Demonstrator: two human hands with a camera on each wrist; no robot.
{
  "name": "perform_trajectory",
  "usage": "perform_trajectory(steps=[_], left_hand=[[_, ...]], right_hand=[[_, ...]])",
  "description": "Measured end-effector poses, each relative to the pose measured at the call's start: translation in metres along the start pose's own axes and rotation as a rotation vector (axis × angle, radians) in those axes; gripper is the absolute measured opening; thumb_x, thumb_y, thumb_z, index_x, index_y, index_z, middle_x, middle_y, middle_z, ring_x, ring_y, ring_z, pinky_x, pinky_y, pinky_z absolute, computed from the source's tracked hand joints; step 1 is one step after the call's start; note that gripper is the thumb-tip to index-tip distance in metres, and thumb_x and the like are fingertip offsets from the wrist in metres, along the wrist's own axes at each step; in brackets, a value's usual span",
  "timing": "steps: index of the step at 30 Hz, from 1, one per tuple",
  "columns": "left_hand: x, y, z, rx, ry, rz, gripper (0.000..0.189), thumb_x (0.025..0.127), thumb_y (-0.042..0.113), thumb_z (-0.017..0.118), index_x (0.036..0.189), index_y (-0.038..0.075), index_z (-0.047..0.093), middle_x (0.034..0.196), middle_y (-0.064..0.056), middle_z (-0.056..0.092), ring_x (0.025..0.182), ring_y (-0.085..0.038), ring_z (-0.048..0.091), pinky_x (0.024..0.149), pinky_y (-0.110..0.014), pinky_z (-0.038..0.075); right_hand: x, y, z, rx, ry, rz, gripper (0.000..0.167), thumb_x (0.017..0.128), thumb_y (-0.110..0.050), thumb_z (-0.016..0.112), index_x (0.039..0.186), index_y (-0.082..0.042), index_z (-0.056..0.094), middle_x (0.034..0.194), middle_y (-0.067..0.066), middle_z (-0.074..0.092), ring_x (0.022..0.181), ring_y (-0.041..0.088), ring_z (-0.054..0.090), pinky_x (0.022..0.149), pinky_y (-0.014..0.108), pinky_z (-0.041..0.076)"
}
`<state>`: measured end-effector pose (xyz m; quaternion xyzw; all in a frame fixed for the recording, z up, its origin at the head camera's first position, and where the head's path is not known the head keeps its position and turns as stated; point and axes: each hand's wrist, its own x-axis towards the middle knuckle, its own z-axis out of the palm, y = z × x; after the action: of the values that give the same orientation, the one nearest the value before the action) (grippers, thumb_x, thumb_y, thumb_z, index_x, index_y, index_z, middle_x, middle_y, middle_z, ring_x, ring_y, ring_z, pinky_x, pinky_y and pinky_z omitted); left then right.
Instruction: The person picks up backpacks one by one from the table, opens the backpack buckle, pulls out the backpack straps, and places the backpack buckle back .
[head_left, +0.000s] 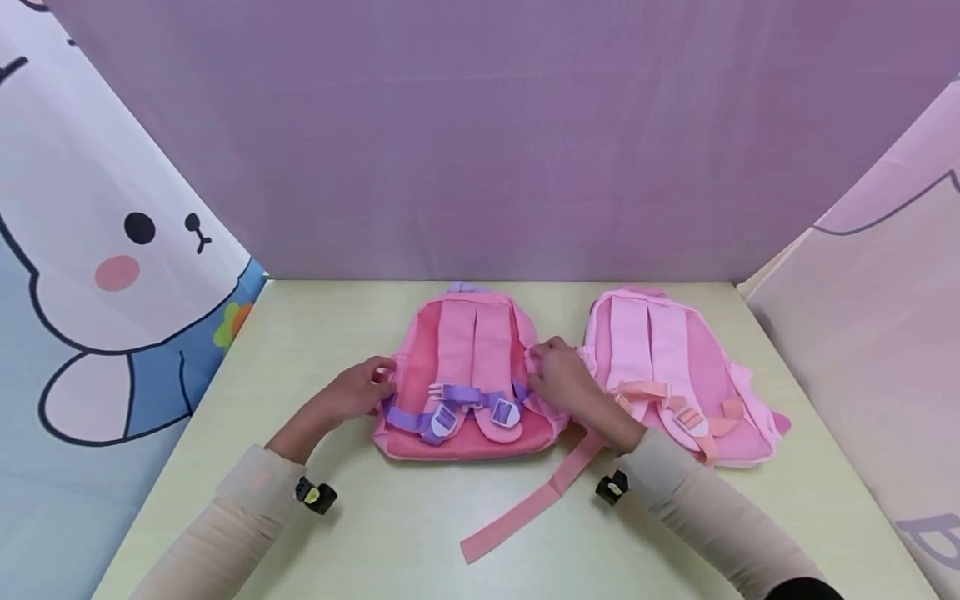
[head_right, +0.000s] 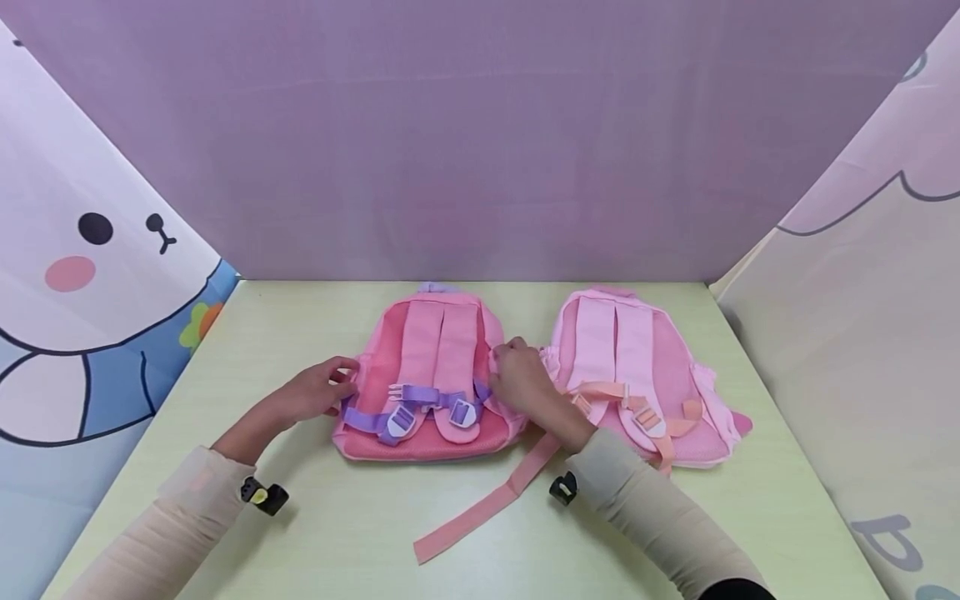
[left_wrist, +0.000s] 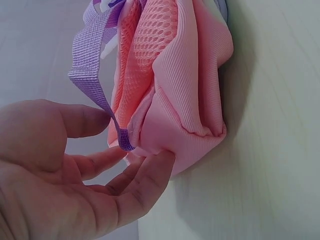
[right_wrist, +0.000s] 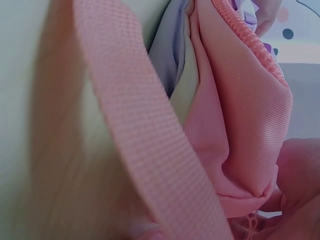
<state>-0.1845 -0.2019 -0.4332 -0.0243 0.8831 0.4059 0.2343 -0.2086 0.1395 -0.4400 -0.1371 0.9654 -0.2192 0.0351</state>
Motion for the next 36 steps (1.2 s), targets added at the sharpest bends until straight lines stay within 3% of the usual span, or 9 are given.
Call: perform_trajectory(steps=[8, 16, 26, 36], left_hand=[[-0.003, -0.007, -0.006, 0.016, 0.01, -0.021, 0.051, 0.104, 0.025, 0.054, 0.151, 0.007, 0.04, 0.136, -0.021, 0.05, 0.104, -0.026, 0.061, 0.079, -0.032, 0.059], [-0.008, -0.013, -0.012, 0.006, 0.007, -0.039, 0.054, 0.104, 0.026, 0.055, 0.151, 0.006, 0.039, 0.138, -0.023, 0.048, 0.106, -0.028, 0.06, 0.081, -0.034, 0.06], [-0.011, -0.023, -0.021, 0.031, 0.008, -0.045, 0.057, 0.103, 0.028, 0.055, 0.152, 0.004, 0.037, 0.137, -0.023, 0.048, 0.107, -0.029, 0.058, 0.082, -0.034, 0.058], [-0.019, -0.03, -0.033, 0.051, 0.013, -0.064, 0.059, 0.104, 0.031, 0.054, 0.152, 0.003, 0.035, 0.138, -0.025, 0.049, 0.111, -0.032, 0.058, 0.087, -0.038, 0.059]], right_hand=[[0.0, -0.01, 0.004, 0.025, -0.007, -0.012, 0.047, 0.092, -0.019, 0.071, 0.134, 0.001, 0.063, 0.131, 0.023, 0.06, 0.095, 0.028, 0.064, 0.084, 0.039, 0.059], [0.0, -0.016, 0.006, 0.041, -0.013, -0.055, 0.046, 0.092, -0.017, 0.071, 0.133, 0.002, 0.063, 0.129, 0.022, 0.061, 0.101, 0.029, 0.065, 0.091, 0.042, 0.057], [0.001, -0.026, 0.013, 0.063, -0.035, -0.064, 0.049, 0.092, -0.018, 0.071, 0.136, 0.0, 0.061, 0.13, 0.019, 0.06, 0.102, 0.028, 0.065, 0.088, 0.04, 0.058], [0.004, -0.039, 0.019, 0.064, -0.048, -0.089, 0.049, 0.091, -0.017, 0.072, 0.136, -0.002, 0.062, 0.13, 0.018, 0.061, 0.111, 0.03, 0.065, 0.095, 0.042, 0.057]])
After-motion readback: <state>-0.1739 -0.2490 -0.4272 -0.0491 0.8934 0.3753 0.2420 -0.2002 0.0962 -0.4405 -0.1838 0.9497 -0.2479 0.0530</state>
